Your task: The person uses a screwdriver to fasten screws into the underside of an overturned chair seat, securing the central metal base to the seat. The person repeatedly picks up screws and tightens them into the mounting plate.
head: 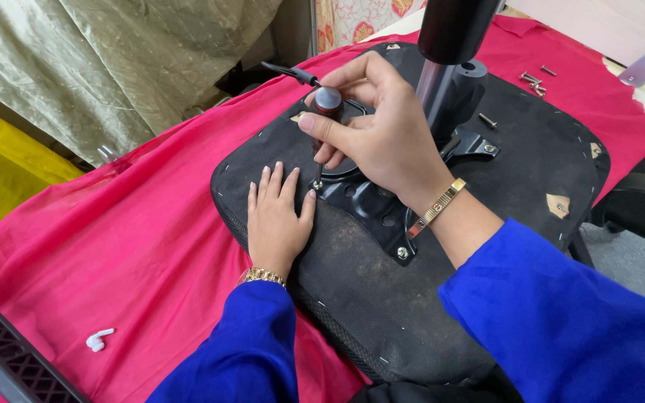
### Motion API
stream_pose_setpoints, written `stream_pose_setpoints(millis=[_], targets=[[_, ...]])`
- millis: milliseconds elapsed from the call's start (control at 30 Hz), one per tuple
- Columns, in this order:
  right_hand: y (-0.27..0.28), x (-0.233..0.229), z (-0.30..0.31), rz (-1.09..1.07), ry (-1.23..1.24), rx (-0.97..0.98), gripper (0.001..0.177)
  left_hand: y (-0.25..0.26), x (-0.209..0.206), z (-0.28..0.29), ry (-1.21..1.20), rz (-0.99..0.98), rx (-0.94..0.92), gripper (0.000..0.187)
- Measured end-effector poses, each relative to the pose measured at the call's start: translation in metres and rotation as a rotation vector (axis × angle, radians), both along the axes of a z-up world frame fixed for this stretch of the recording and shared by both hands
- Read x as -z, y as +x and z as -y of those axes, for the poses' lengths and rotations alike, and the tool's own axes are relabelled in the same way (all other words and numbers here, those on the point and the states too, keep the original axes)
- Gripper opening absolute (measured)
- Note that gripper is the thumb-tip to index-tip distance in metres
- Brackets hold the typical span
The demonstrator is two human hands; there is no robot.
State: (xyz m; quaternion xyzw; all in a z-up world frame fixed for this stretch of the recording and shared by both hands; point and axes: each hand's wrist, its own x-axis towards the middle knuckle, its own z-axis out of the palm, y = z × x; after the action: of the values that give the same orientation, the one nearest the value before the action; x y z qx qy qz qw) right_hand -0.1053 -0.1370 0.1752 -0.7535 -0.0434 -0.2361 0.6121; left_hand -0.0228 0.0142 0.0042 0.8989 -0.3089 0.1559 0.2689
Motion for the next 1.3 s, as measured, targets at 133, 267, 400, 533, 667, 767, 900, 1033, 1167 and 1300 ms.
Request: stream_pose_setpoints(millis=[133, 267, 400, 533, 667, 767, 900, 1033, 1167, 1300], targets=[[0.0013, 0.0042, 0.0001, 0.015, 0.130, -0.180, 0.038, 0.0002, 0.0008, 0.0008, -0.001, 0.000, -0.002, 0.054], [0.0014, 0.0074, 0.0000, 0.001, 0.081, -0.105, 0.037, 0.0002, 0.0011, 0.0008, 0.001, 0.000, -0.005, 0.053], [0.0008, 0.0097, -0.0003, 0.031, 0.056, -0.021, 0.028, 0.0011, 0.0013, 0.0011, 0.001, 0.002, -0.002, 0.054], [0.0022, 0.0085, -0.0023, 0.003, 0.147, 0.016, 0.028, 0.0015, 0.0020, 0.0009, -0.002, -0.002, -0.001, 0.054], [0.0000, 0.0045, -0.0051, 0.035, 0.158, -0.054, 0.032, 0.0011, 0.0019, 0.0012, 0.000, -0.009, -0.007, 0.053], [-0.0013, 0.0022, -0.0057, -0.013, 0.170, -0.068, 0.033, 0.0010, 0.0014, 0.0012, 0.002, -0.007, -0.006, 0.053], [-0.0004, 0.0039, -0.0050, 0.015, 0.114, -0.028, 0.027, 0.0009, 0.0010, 0.0007, -0.007, -0.015, 0.000, 0.053], [-0.0011, 0.0072, -0.0044, 0.024, 0.070, 0.051, 0.031, 0.0007, 0.0014, 0.0005, -0.010, -0.014, 0.000, 0.053], [-0.0038, 0.0069, -0.0043, 0.038, 0.093, -0.009, 0.032, 0.0018, 0.0038, 0.0006, -0.013, -0.017, -0.001, 0.053], [-0.0052, 0.0051, -0.0037, 0.018, 0.139, -0.054, 0.036, 0.0013, 0.0023, 0.0007, 0.000, -0.030, 0.004, 0.056]])
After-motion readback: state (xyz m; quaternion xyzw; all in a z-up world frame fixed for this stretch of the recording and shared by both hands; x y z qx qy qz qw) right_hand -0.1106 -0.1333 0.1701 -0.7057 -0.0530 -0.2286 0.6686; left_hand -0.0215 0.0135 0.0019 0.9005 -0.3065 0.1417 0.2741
